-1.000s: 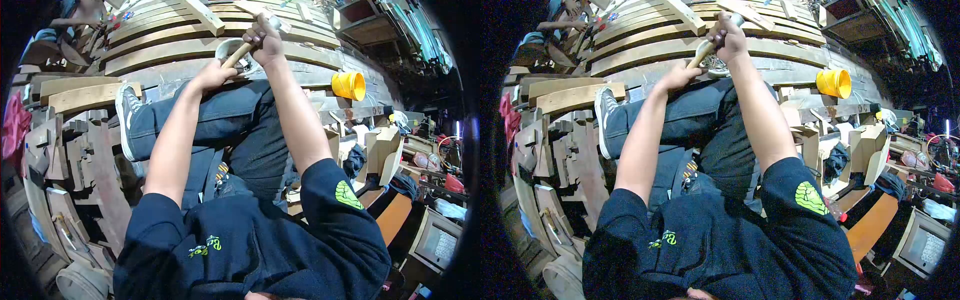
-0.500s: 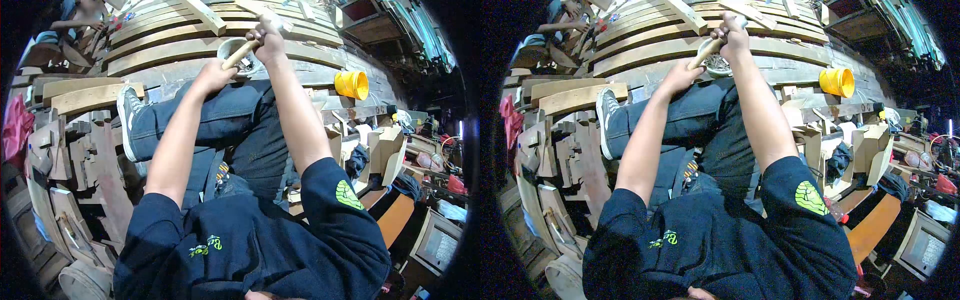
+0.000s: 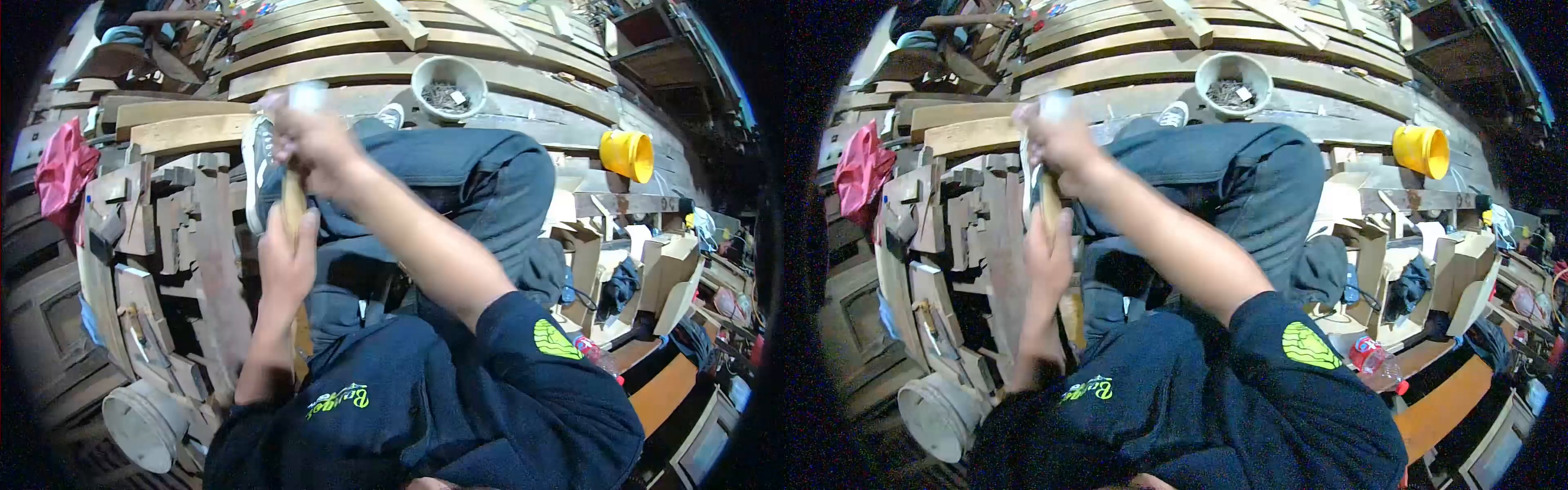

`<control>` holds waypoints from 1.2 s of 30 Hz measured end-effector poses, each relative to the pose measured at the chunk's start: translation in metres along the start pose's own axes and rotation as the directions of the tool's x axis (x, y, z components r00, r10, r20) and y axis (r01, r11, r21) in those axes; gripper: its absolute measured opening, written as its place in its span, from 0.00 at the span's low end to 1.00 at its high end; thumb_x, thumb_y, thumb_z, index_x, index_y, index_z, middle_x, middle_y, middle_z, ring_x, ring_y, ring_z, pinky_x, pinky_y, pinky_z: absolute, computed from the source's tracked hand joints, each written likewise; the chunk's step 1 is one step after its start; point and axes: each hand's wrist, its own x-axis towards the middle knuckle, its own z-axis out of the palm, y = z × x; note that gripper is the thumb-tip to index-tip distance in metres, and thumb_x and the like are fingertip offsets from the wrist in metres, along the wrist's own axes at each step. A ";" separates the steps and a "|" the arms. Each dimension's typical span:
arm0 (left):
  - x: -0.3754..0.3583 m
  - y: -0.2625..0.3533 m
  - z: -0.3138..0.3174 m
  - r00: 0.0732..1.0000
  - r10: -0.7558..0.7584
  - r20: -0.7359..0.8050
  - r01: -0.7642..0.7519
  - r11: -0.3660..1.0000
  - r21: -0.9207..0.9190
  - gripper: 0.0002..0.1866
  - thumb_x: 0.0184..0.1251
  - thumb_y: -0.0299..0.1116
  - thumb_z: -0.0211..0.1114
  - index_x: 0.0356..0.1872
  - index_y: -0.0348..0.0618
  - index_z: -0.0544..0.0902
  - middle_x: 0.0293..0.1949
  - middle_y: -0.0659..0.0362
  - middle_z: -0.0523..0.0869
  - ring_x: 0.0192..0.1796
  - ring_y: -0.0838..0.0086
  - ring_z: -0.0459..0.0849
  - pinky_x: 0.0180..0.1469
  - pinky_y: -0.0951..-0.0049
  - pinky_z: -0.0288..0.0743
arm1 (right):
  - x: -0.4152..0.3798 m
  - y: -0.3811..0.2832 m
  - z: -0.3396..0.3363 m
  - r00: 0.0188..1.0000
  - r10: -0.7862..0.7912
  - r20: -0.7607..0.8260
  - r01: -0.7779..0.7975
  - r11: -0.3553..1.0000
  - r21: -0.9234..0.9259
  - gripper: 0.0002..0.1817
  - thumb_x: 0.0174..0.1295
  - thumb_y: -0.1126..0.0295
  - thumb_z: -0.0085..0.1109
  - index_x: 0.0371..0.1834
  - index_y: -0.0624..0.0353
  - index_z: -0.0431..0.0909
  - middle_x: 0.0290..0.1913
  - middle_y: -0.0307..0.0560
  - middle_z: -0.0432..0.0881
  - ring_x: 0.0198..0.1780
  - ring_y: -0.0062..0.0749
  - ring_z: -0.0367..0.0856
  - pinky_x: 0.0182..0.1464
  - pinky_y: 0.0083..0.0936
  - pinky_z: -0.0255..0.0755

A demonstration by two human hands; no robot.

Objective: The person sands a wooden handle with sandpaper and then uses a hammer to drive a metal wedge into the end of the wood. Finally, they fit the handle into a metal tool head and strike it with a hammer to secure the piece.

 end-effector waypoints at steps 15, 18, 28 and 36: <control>-0.151 -0.138 -0.061 0.630 -0.355 0.690 0.610 -0.324 -0.724 0.19 0.74 0.54 0.48 0.31 0.50 0.68 0.17 0.70 0.62 0.14 0.84 0.57 0.16 0.82 0.50 | -0.011 0.246 -0.013 0.753 0.648 0.115 -0.655 0.754 0.037 0.06 0.63 0.69 0.59 0.32 0.52 0.71 0.19 0.29 0.66 0.20 0.17 0.66 0.25 0.20 0.68; -0.139 -0.139 -0.058 0.750 -0.653 0.108 0.660 0.723 -0.205 0.22 0.74 0.51 0.50 0.32 0.40 0.72 0.17 0.59 0.75 0.16 0.69 0.74 0.18 0.70 0.63 | -0.004 0.254 -0.011 0.797 0.603 0.036 -0.604 0.794 0.070 0.07 0.61 0.70 0.60 0.33 0.52 0.71 0.19 0.31 0.67 0.19 0.20 0.66 0.23 0.23 0.68; -0.146 -0.161 -0.063 0.513 -0.571 0.641 0.694 -0.164 -0.702 0.23 0.74 0.56 0.46 0.34 0.46 0.71 0.14 0.68 0.61 0.12 0.82 0.55 0.15 0.82 0.48 | 0.012 0.277 -0.033 0.702 0.690 0.178 -0.711 0.693 0.119 0.04 0.64 0.67 0.58 0.36 0.53 0.73 0.18 0.28 0.65 0.18 0.16 0.65 0.22 0.22 0.67; -0.128 -0.164 -0.051 0.473 -0.664 0.579 0.833 0.123 -0.540 0.22 0.74 0.55 0.47 0.30 0.47 0.70 0.14 0.69 0.61 0.14 0.84 0.58 0.13 0.81 0.52 | 0.018 0.278 -0.046 0.729 0.676 -0.105 -0.677 0.735 0.038 0.07 0.65 0.66 0.56 0.34 0.54 0.71 0.18 0.29 0.63 0.20 0.19 0.63 0.23 0.21 0.64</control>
